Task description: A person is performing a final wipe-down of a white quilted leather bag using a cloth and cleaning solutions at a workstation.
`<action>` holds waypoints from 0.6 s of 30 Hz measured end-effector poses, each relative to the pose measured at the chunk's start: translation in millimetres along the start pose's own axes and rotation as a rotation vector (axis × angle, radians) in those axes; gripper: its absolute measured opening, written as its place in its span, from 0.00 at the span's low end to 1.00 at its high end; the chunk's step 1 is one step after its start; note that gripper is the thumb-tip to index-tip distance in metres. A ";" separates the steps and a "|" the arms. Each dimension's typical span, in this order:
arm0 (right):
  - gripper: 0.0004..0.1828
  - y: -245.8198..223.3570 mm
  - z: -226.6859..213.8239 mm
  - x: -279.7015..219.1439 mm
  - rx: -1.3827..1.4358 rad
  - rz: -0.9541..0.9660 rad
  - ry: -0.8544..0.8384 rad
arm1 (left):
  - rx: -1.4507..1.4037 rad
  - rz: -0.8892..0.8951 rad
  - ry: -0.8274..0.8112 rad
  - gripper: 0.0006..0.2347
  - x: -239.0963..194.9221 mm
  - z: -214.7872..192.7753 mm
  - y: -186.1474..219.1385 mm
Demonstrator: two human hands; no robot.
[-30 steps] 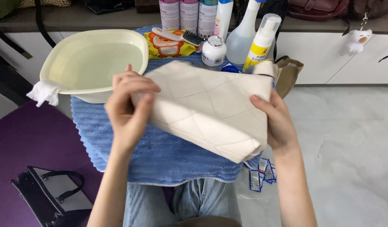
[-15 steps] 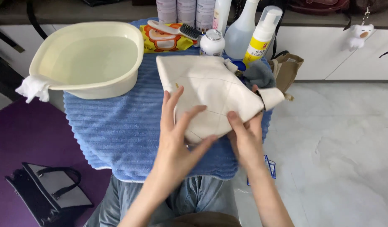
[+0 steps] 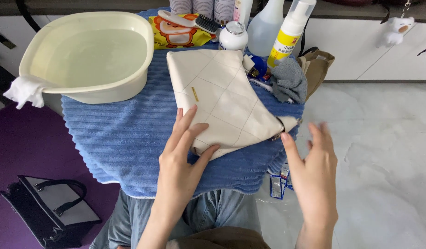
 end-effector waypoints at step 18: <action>0.55 -45.7 51.7 -26.0 0.020 -0.769 -0.453 | 0.073 -0.013 0.072 0.15 -13.1 12.4 -7.7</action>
Point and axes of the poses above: each hand's wrist, its own x-axis towards the middle knuckle, its own z-axis out of the palm, y = z × x, the point moved 2 cm from there along x, towards the middle knuckle, and after that the axes turned 7 degrees about -z, right-handed, at the moved point
